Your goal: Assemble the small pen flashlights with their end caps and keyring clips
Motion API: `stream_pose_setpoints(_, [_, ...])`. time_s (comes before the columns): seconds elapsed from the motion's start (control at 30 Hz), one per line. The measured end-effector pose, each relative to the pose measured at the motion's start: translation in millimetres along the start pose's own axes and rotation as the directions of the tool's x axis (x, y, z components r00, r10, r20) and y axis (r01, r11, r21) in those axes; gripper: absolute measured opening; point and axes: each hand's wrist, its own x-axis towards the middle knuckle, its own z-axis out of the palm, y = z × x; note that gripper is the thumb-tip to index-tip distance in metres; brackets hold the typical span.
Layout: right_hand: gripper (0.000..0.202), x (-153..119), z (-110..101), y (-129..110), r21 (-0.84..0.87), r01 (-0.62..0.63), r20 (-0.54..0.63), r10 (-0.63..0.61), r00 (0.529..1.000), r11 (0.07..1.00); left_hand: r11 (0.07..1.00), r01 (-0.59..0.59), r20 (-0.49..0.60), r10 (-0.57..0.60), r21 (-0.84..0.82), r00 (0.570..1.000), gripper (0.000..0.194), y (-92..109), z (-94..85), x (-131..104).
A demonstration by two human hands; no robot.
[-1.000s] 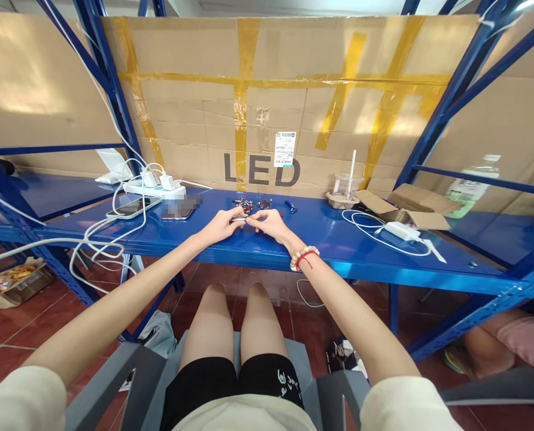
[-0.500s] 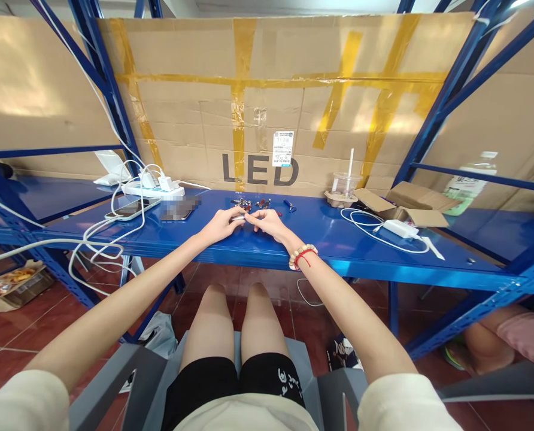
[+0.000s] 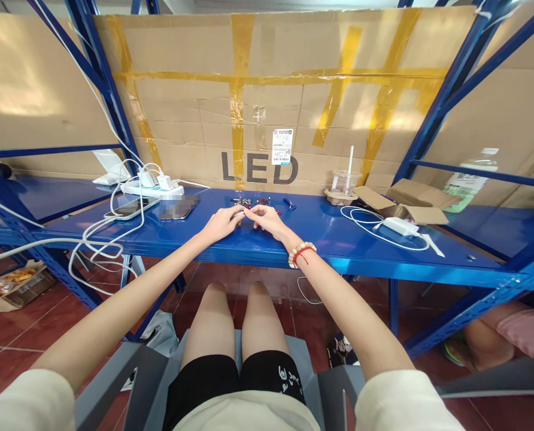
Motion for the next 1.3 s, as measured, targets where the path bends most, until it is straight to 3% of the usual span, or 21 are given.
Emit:
stream_pose_setpoints(0.13, [0.044,0.9,-0.7,1.8,0.024,0.026,-0.042,-0.025,0.999,0.999,0.996,0.07,-0.002,-0.07,0.051,0.998,0.033,3.6,-1.9,-0.7])
stream_pose_setpoints(0.4, [0.042,1.9,0.1,2.6,0.049,0.043,-0.072,-0.04,0.997,0.998,0.99,0.102,0.039,-0.106,0.102,0.994,0.033,1.3,-1.2,0.8])
stream_pose_setpoints(0.7, [0.042,1.9,-0.4,7.2,0.016,0.09,-0.057,-0.089,0.994,0.996,0.992,-0.039,0.058,0.046,-0.123,0.997,0.031,-12.6,5.5,1.9])
stream_pose_setpoints(1.03, [0.044,-1.5,0.1,0.0,0.007,0.048,-0.087,-0.047,0.995,0.999,0.999,-0.009,0.064,0.012,-0.042,0.998,0.027,-6.8,2.0,0.5])
stream_pose_setpoints(1.3, [0.042,-0.5,-2.3,6.6,-0.039,0.042,-0.024,-0.043,0.999,0.998,0.998,-0.053,0.12,0.056,-0.032,0.991,0.023,-6.3,-2.3,-2.7])
